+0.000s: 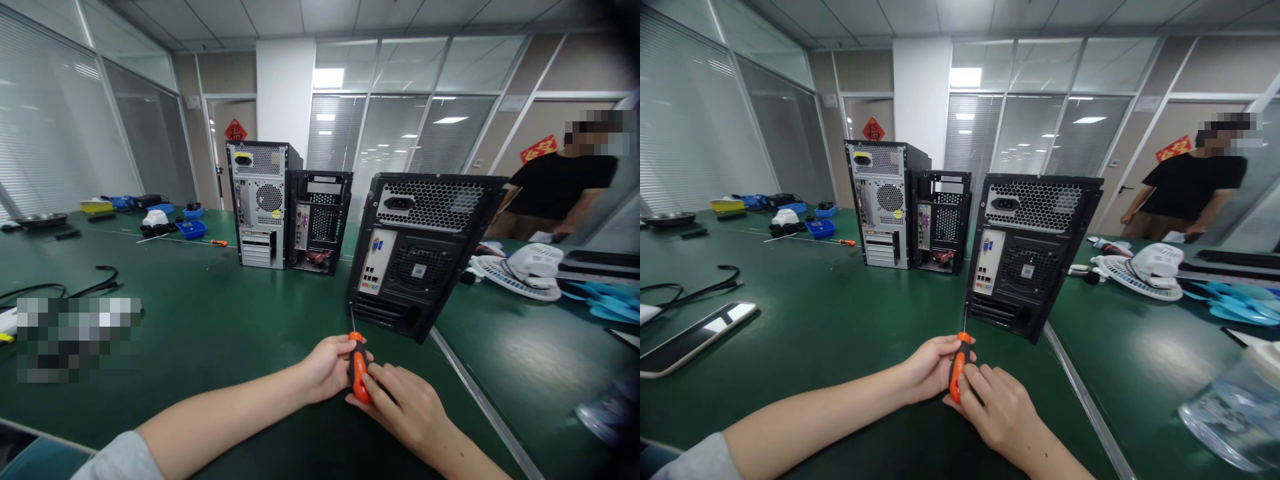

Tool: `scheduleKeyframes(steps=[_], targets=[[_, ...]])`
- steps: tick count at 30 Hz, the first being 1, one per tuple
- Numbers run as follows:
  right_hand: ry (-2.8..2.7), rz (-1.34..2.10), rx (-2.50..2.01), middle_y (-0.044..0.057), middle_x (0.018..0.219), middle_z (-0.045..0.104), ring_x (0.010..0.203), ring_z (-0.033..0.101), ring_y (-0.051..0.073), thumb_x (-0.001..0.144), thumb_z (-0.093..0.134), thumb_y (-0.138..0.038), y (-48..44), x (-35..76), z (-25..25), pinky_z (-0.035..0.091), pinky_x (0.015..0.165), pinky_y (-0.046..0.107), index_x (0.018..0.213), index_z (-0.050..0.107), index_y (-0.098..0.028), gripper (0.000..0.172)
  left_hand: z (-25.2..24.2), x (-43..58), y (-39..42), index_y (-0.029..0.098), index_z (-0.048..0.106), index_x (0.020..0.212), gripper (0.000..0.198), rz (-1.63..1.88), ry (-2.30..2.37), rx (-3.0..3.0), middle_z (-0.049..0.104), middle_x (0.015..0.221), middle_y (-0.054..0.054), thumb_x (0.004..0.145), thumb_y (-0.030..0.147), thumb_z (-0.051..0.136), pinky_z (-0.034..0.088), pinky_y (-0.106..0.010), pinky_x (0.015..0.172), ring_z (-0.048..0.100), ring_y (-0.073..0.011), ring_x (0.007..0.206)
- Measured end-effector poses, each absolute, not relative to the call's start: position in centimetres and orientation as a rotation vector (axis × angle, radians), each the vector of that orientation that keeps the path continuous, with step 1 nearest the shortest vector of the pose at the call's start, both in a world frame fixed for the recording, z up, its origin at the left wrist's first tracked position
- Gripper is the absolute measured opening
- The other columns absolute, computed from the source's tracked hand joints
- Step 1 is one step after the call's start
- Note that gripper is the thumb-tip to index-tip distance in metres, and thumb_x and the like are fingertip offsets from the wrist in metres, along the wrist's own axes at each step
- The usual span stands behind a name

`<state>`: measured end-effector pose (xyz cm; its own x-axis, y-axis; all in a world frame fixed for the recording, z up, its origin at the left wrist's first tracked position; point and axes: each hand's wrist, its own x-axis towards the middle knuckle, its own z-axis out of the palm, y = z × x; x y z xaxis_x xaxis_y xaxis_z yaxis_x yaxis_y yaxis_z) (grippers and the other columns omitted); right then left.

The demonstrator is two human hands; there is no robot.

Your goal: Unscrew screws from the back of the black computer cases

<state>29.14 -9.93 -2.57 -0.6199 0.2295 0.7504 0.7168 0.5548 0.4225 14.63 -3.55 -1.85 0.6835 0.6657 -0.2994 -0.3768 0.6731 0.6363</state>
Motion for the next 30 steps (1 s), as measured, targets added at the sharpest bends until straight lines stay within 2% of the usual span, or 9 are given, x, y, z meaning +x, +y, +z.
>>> scheduleKeyframes(steps=[6,15,25,30], targets=[[-2.142,-1.007,-0.763,0.006,0.08,0.068,0.065,0.06,0.014,0.091,0.053,-0.028,-9.94,29.2,-2.62,0.045,0.057,0.027,0.092,0.06,-0.015,0.014,-1.39,14.61,-3.82,0.009,0.052,0.099,0.018,0.636,0.591,0.58,0.062,0.074,-0.006,0.091,0.01,0.036,0.044,-0.027,0.063,0.059,-0.0119,0.058],[-2.179,-1.02,-0.778,0.005,0.08,0.067,0.063,0.059,0.015,0.093,0.049,-0.028,-9.91,29.22,-2.73,0.043,0.054,0.028,0.096,0.06,-0.017,0.015,-1.41,14.55,-3.85,0.011,0.052,0.103,0.018,0.638,0.618,0.634,0.06,0.073,-0.005,0.09,0.011,0.04,0.042,-0.024,0.058,0.057,-0.01,0.056],[-2.203,-1.027,-0.776,0.005,0.082,0.068,0.065,0.061,0.016,0.094,0.046,-0.027,-9.99,29.08,-2.44,0.044,0.054,0.028,0.099,0.06,-0.018,0.017,-1.56,14.57,-3.77,0.014,0.05,0.098,0.012,0.644,0.655,0.682,0.057,0.069,-0.002,0.088,0.013,0.044,0.033,-0.019,0.047,0.051,-0.0075,0.05],[-2.216,-1.027,-0.772,0.005,0.084,0.068,0.065,0.06,0.015,0.094,0.046,-0.026,-10.04,29.04,-2.3,0.043,0.053,0.028,0.101,0.061,-0.019,0.018,-1.81,14.54,-3.68,0.016,0.051,0.096,0.01,0.643,0.664,0.699,0.057,0.069,-0.001,0.086,0.015,0.049,0.033,-0.019,0.048,0.052,-0.0079,0.053]])
